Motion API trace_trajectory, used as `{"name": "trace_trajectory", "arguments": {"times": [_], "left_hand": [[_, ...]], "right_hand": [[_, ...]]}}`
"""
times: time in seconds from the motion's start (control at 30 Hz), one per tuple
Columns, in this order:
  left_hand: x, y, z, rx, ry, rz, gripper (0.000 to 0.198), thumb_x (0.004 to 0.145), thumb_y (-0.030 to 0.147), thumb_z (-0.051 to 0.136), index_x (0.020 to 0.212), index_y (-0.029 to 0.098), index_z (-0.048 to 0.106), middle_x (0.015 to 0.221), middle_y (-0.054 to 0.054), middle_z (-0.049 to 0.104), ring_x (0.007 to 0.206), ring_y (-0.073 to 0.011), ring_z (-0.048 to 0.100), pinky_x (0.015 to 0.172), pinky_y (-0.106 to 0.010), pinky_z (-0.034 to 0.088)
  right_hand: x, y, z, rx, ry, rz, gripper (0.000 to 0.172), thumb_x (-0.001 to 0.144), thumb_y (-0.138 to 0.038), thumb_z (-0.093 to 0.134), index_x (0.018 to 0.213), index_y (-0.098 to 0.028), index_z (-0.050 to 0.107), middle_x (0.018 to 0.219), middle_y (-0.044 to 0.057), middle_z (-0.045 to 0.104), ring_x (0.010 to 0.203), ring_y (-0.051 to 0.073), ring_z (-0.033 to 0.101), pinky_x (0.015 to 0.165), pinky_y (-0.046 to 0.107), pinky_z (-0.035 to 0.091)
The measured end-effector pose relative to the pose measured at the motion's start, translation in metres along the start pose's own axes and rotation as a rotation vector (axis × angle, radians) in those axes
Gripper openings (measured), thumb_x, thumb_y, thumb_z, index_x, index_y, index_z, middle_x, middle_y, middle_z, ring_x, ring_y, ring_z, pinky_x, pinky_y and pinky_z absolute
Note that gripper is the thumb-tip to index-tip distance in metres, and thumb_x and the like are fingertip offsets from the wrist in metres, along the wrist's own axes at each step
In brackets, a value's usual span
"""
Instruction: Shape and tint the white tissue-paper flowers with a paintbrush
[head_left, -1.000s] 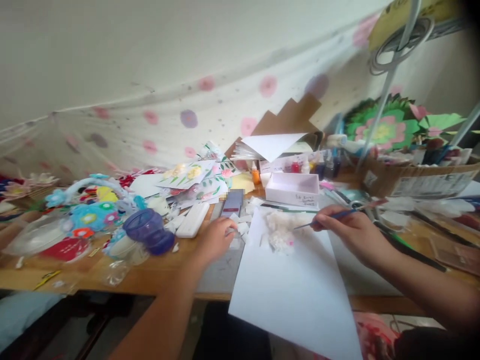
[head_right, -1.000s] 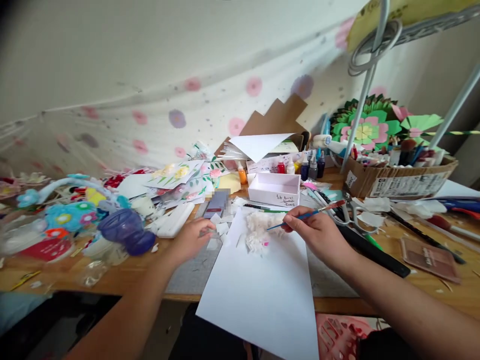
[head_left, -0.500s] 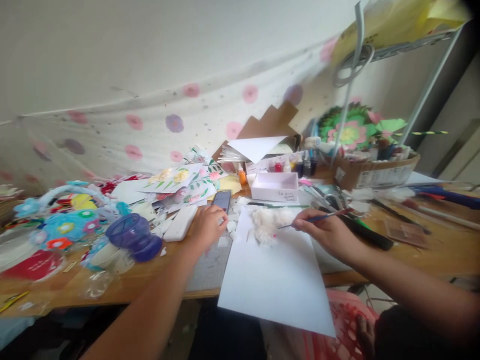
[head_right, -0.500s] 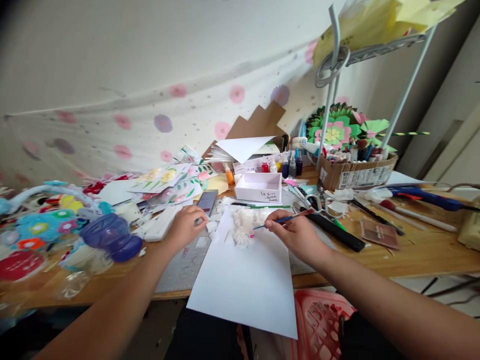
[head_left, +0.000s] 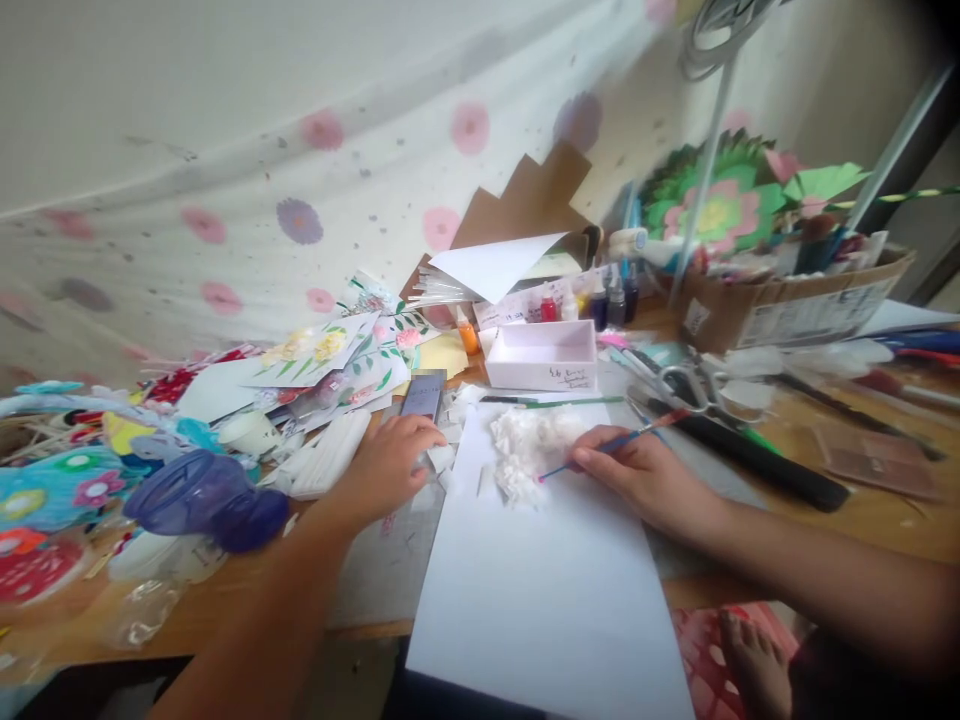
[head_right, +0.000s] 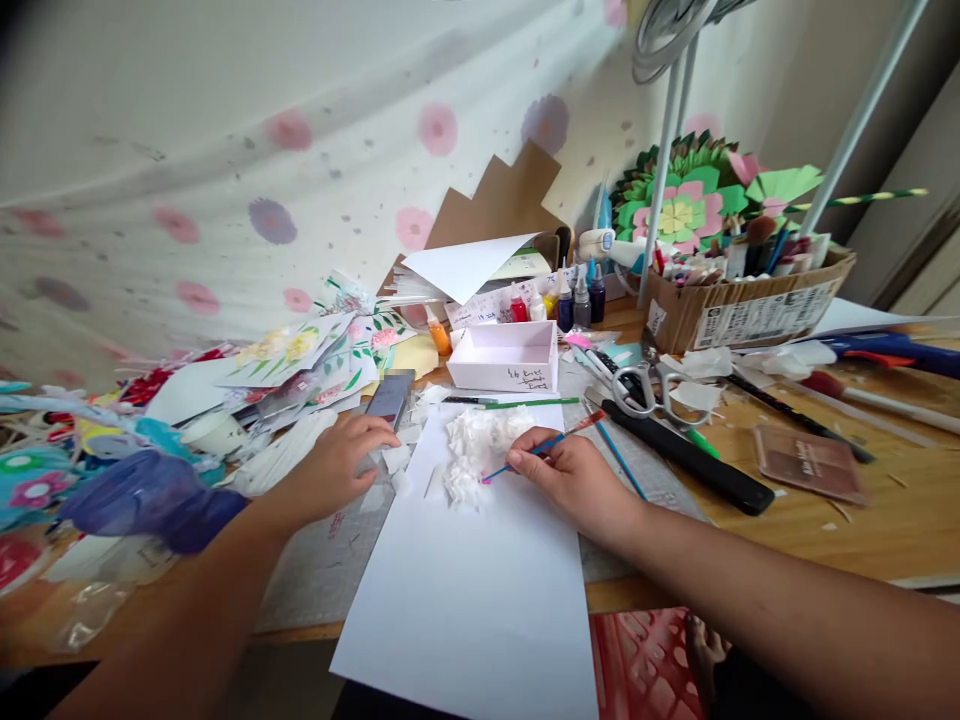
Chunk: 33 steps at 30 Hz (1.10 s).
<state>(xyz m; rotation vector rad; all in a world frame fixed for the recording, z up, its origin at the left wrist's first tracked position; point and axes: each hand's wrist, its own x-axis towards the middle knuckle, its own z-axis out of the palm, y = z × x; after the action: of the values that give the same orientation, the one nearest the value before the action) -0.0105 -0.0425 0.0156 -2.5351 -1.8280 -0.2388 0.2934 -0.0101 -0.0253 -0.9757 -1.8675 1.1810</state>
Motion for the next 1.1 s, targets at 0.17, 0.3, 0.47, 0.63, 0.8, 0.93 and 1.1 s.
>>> {"name": "trace_trajectory", "arguments": {"times": [0.17,0.3,0.47,0.63,0.8,0.93,1.1], "left_hand": [[0.0,-0.012,0.018,0.019,0.048,-0.028,0.016,0.073,0.016,0.053,0.084,0.023,0.064,0.105,-0.003,0.057,0.101,-0.0242,0.047,0.087,-0.04,0.034],[0.004,-0.018,0.016,-0.037,0.06,-0.037,0.013,0.078,0.02,0.052,0.072,0.021,0.063,0.092,-0.002,0.062,0.091,-0.0212,0.05,0.084,-0.037,0.036],[0.002,-0.019,0.006,-0.14,0.067,-0.105,0.013,0.079,0.025,0.054,0.072,0.021,0.064,0.084,0.0,0.065,0.087,-0.0195,0.054,0.081,-0.033,0.04],[-0.004,-0.003,-0.002,-0.233,0.131,-0.227,0.016,0.081,0.031,0.052,0.074,0.019,0.06,0.078,0.0,0.064,0.075,-0.017,0.057,0.068,-0.029,0.042],[-0.004,0.049,-0.011,-0.588,0.08,-0.18,0.017,0.082,0.033,0.054,0.075,0.018,0.057,0.074,0.001,0.061,0.071,-0.0139,0.056,0.066,-0.025,0.043],[0.008,0.092,-0.003,-0.958,-0.086,-0.057,0.016,0.083,0.033,0.055,0.079,0.017,0.056,0.089,-0.004,0.065,0.076,-0.0146,0.058,0.066,-0.024,0.044],[0.026,0.101,0.031,-0.74,-0.031,-0.038,0.017,0.086,0.031,0.048,0.077,0.018,0.052,0.064,0.003,0.054,0.058,-0.0103,0.05,0.052,-0.02,0.038]], "right_hand": [[0.004,0.006,0.001,0.121,0.011,0.002,0.029,0.081,-0.044,0.051,0.071,-0.018,0.059,0.072,0.003,0.058,0.069,0.016,0.055,0.064,0.026,0.042],[0.005,0.008,0.001,0.167,0.013,0.029,0.027,0.081,-0.042,0.052,0.071,-0.018,0.059,0.071,0.002,0.057,0.067,0.015,0.053,0.062,0.026,0.04],[0.005,0.008,0.002,0.178,0.014,0.035,0.027,0.079,-0.043,0.055,0.07,-0.018,0.059,0.072,0.002,0.057,0.069,0.016,0.053,0.064,0.027,0.04],[0.005,0.008,0.004,0.191,0.023,0.034,0.027,0.077,-0.044,0.056,0.07,-0.018,0.059,0.073,0.003,0.056,0.07,0.016,0.053,0.065,0.028,0.04],[0.006,0.006,0.007,0.211,0.021,0.053,0.026,0.077,-0.043,0.055,0.072,-0.017,0.058,0.071,0.002,0.056,0.066,0.014,0.052,0.059,0.026,0.04],[0.007,0.002,0.007,0.218,0.023,0.062,0.026,0.076,-0.042,0.056,0.071,-0.016,0.057,0.068,0.001,0.054,0.061,0.013,0.049,0.054,0.025,0.038],[0.01,0.003,0.006,0.236,0.051,0.067,0.025,0.076,-0.038,0.057,0.07,-0.014,0.059,0.07,0.002,0.056,0.062,0.012,0.05,0.055,0.024,0.038]]}}
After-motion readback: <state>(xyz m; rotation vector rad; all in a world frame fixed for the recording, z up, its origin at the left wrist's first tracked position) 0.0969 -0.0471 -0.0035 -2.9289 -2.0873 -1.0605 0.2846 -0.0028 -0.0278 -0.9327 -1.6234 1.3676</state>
